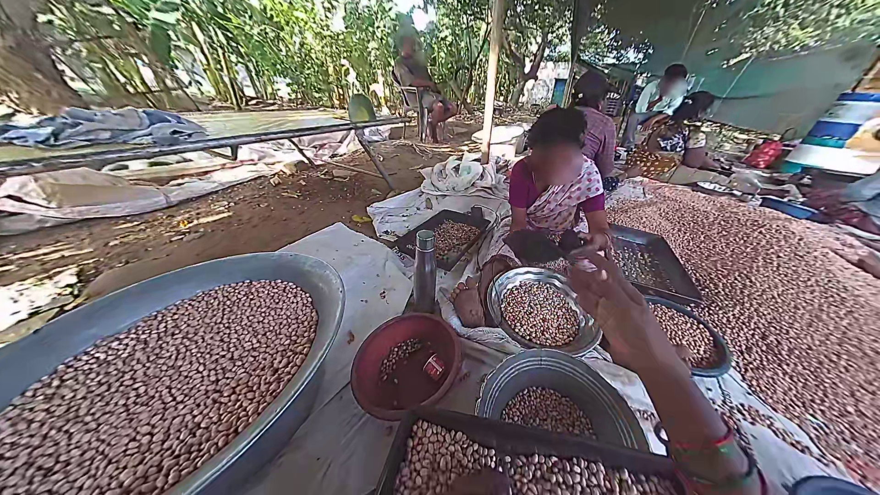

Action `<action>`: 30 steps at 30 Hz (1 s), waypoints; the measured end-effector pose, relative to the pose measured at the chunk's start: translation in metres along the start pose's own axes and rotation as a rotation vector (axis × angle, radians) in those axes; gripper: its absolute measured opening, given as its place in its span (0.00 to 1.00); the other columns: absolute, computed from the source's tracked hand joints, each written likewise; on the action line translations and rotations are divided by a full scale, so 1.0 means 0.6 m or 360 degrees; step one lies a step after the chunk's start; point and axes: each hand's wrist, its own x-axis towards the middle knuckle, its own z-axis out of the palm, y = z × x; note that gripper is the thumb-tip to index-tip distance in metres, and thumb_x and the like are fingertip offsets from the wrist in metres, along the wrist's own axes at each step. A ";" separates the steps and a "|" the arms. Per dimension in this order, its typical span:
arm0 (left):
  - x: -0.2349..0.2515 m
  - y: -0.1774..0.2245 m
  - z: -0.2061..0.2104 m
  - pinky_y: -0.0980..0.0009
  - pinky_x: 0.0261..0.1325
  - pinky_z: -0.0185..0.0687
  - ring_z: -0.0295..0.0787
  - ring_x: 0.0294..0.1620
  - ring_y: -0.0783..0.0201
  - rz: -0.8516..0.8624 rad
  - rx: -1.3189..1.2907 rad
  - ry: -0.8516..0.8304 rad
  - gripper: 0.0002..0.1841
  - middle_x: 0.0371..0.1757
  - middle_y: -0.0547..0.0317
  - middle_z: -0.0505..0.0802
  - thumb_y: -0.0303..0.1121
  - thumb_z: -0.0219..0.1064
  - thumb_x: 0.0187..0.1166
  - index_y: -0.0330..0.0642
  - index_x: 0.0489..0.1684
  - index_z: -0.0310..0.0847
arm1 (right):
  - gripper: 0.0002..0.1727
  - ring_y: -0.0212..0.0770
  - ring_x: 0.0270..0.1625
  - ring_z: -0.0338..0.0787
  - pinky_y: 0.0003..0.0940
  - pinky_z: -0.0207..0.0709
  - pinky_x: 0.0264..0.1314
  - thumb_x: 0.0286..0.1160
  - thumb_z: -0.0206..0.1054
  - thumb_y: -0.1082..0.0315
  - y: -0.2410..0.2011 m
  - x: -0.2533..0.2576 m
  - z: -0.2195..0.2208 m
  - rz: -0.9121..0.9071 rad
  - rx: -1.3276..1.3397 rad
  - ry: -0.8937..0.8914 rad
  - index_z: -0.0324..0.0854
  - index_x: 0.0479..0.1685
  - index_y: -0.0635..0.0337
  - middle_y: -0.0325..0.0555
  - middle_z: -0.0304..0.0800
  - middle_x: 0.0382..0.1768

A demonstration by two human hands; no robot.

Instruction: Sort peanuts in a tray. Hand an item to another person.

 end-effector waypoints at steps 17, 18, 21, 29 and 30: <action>-0.060 0.063 -0.108 0.88 0.25 0.68 0.73 0.19 0.84 -0.0043 -0.1041 0.0921 0.12 0.25 0.73 0.84 0.26 0.51 0.91 0.31 0.55 0.81 | 0.24 0.54 0.67 0.85 0.50 0.71 0.75 0.94 0.53 0.64 0.096 -0.193 0.091 0.0747 -0.1253 -0.1343 0.72 0.80 0.70 0.66 0.85 0.67; -0.071 0.065 -0.111 0.88 0.26 0.69 0.74 0.20 0.84 -0.0050 -0.1000 0.0899 0.12 0.25 0.73 0.84 0.26 0.51 0.91 0.32 0.55 0.81 | 0.23 0.58 0.71 0.84 0.54 0.69 0.78 0.94 0.52 0.66 0.104 -0.195 0.109 0.0719 -0.1352 -0.1393 0.72 0.79 0.70 0.68 0.84 0.69; -0.105 0.060 -0.117 0.88 0.27 0.70 0.75 0.21 0.84 -0.0053 -0.0918 0.0869 0.12 0.25 0.75 0.84 0.26 0.50 0.90 0.33 0.54 0.82 | 0.21 0.64 0.75 0.81 0.61 0.67 0.79 0.93 0.50 0.69 0.117 -0.203 0.131 0.0664 -0.1597 -0.1454 0.76 0.75 0.70 0.69 0.83 0.69; -0.129 0.050 -0.103 0.87 0.26 0.71 0.76 0.20 0.83 -0.0216 -0.0925 0.0724 0.12 0.27 0.72 0.85 0.26 0.51 0.91 0.33 0.56 0.81 | 0.20 0.67 0.73 0.83 0.64 0.71 0.74 0.94 0.48 0.69 0.084 -0.265 0.077 0.0798 -0.1891 -0.1463 0.81 0.71 0.68 0.68 0.85 0.67; -0.126 0.055 -0.099 0.87 0.27 0.72 0.76 0.21 0.83 -0.0239 -0.0898 0.0654 0.12 0.28 0.71 0.86 0.27 0.51 0.91 0.33 0.58 0.81 | 0.20 0.67 0.73 0.83 0.64 0.72 0.74 0.94 0.48 0.69 0.077 -0.273 0.075 0.0819 -0.1908 -0.1478 0.80 0.71 0.68 0.68 0.85 0.67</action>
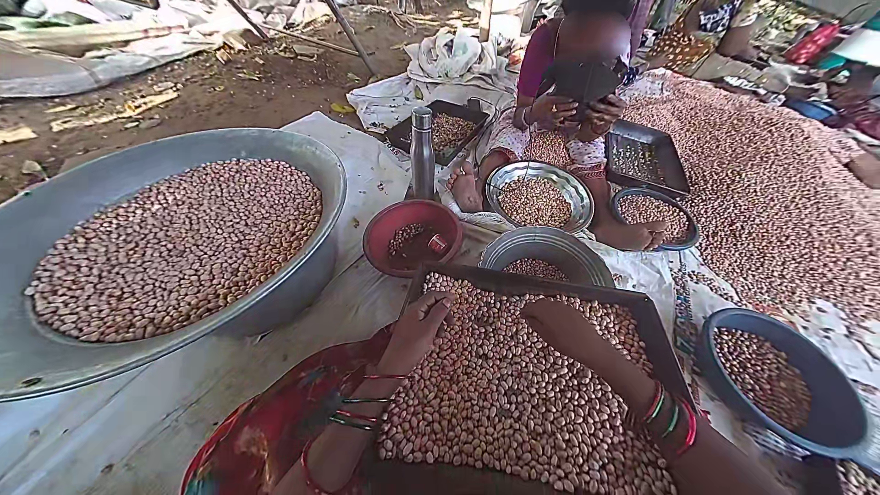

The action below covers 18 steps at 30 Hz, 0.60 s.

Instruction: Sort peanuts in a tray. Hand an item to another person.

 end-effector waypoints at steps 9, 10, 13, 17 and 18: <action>-0.011 -0.004 0.045 0.74 0.44 0.79 0.83 0.37 0.73 -0.0329 0.0617 -0.0678 0.17 0.47 0.57 0.89 0.34 0.51 0.94 0.37 0.70 0.79 | 0.19 0.70 0.66 0.87 0.68 0.75 0.66 0.93 0.51 0.69 0.004 -0.045 0.065 -0.0239 0.0016 -0.0257 0.82 0.65 0.71 0.71 0.88 0.60; -0.009 -0.007 0.048 0.73 0.45 0.79 0.83 0.37 0.72 -0.0359 0.0630 -0.0701 0.17 0.48 0.57 0.89 0.34 0.51 0.94 0.37 0.71 0.78 | 0.18 0.71 0.62 0.88 0.69 0.76 0.63 0.93 0.51 0.68 0.004 -0.045 0.077 -0.0322 0.0032 -0.0306 0.83 0.61 0.72 0.71 0.89 0.55; -0.003 -0.011 0.055 0.75 0.43 0.81 0.83 0.35 0.73 -0.0363 0.0563 -0.0679 0.17 0.44 0.58 0.88 0.33 0.51 0.94 0.35 0.69 0.78 | 0.19 0.70 0.66 0.87 0.68 0.76 0.65 0.94 0.49 0.67 -0.005 -0.039 0.070 -0.0127 0.0009 -0.0277 0.80 0.67 0.69 0.70 0.87 0.61; -0.002 -0.025 0.063 0.78 0.40 0.80 0.84 0.33 0.76 -0.0332 0.0349 -0.0485 0.14 0.41 0.60 0.89 0.30 0.51 0.93 0.34 0.64 0.80 | 0.20 0.70 0.65 0.88 0.64 0.77 0.64 0.93 0.48 0.69 0.015 -0.001 0.058 0.0150 -0.0067 0.0174 0.80 0.70 0.68 0.69 0.85 0.65; -0.005 -0.028 0.064 0.79 0.39 0.80 0.84 0.32 0.76 -0.0317 0.0272 -0.0418 0.15 0.41 0.61 0.89 0.30 0.50 0.93 0.33 0.64 0.79 | 0.19 0.70 0.65 0.87 0.65 0.77 0.64 0.92 0.49 0.70 0.018 0.008 0.061 0.0156 -0.0107 0.0191 0.80 0.69 0.68 0.69 0.85 0.65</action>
